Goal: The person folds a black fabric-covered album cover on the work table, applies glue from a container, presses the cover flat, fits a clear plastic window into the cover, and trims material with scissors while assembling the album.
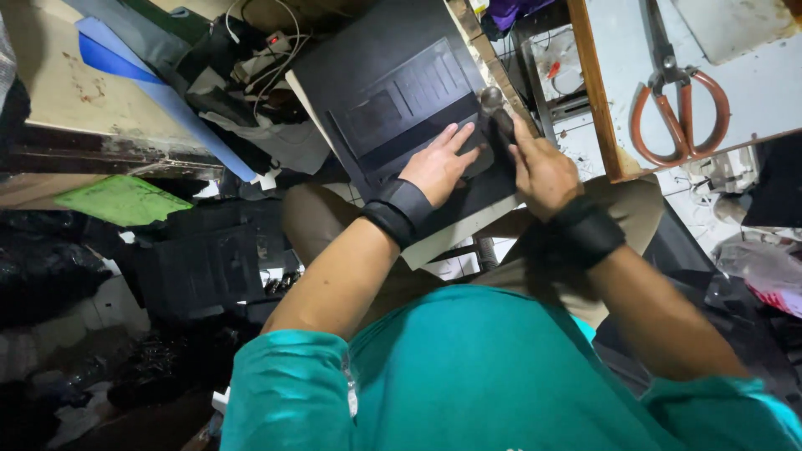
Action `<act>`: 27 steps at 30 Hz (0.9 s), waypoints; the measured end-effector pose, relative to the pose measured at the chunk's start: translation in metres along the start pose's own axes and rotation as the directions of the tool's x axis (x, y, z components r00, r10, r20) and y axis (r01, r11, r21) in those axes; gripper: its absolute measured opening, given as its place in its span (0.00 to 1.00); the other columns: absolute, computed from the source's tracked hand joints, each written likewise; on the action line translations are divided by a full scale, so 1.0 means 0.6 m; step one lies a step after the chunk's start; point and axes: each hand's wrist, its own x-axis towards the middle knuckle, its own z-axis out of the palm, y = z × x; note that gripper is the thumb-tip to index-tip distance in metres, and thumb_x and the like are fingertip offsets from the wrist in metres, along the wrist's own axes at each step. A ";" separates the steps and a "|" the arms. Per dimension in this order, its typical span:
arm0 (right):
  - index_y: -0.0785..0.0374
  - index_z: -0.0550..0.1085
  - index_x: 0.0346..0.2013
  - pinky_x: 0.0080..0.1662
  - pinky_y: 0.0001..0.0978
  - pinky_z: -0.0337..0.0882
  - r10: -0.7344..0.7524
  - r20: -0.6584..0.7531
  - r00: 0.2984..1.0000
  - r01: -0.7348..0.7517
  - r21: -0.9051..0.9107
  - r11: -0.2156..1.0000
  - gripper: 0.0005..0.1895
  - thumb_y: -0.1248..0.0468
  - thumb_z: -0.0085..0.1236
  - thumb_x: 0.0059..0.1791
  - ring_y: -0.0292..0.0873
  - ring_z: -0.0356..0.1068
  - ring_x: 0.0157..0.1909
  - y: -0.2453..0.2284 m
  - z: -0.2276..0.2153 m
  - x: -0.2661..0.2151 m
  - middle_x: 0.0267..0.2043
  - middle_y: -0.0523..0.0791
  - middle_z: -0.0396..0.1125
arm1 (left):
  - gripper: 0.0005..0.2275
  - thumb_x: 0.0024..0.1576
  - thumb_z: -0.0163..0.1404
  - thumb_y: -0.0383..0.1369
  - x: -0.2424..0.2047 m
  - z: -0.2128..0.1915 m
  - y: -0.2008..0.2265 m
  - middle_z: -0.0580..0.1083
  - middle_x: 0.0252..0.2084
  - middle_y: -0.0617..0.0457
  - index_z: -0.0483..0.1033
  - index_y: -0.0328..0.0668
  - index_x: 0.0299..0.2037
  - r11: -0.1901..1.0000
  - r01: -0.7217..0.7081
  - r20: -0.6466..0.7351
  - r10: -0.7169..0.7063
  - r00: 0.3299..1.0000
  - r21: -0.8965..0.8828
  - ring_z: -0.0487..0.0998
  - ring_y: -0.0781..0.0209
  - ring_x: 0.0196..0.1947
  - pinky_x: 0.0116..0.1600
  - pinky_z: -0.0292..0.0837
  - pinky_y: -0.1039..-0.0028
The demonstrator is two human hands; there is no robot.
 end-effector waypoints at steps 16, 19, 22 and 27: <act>0.35 0.54 0.79 0.47 0.53 0.77 0.031 0.062 0.998 -0.016 -0.215 0.976 0.30 0.48 0.40 0.61 0.57 0.75 0.48 0.078 0.002 -0.090 0.43 0.48 0.70 | 0.37 0.43 0.72 0.34 0.006 -0.022 0.008 0.60 0.75 0.48 0.72 0.59 0.67 0.998 0.056 0.056 -0.054 0.997 -0.042 0.61 0.41 0.73 0.72 0.66 0.58; 0.38 0.54 0.80 0.47 0.53 0.78 -0.002 0.081 0.997 0.020 -0.229 0.973 0.30 0.49 0.40 0.61 0.58 0.75 0.48 0.091 0.014 -0.113 0.42 0.49 0.70 | 0.37 0.44 0.72 0.33 0.001 -0.017 0.010 0.60 0.75 0.49 0.72 0.60 0.67 0.996 0.075 0.064 -0.072 0.995 -0.041 0.61 0.41 0.73 0.72 0.65 0.58; 0.40 0.55 0.79 0.47 0.53 0.77 -0.038 0.106 0.994 0.061 -0.223 0.973 0.31 0.50 0.41 0.60 0.59 0.74 0.49 0.080 -0.007 -0.121 0.41 0.50 0.70 | 0.36 0.45 0.71 0.32 0.008 -0.003 0.003 0.60 0.74 0.48 0.71 0.58 0.66 0.996 0.064 0.024 -0.063 0.998 -0.054 0.62 0.41 0.73 0.71 0.66 0.57; 0.41 0.56 0.79 0.44 0.50 0.78 -0.131 0.091 0.987 0.148 -0.227 0.963 0.31 0.53 0.44 0.59 0.57 0.73 0.49 0.044 -0.006 -0.144 0.42 0.48 0.69 | 0.29 0.48 0.69 0.32 -0.038 -0.042 -0.030 0.64 0.71 0.43 0.74 0.52 0.62 0.996 0.039 -0.089 -0.046 0.995 -0.078 0.63 0.36 0.71 0.71 0.65 0.53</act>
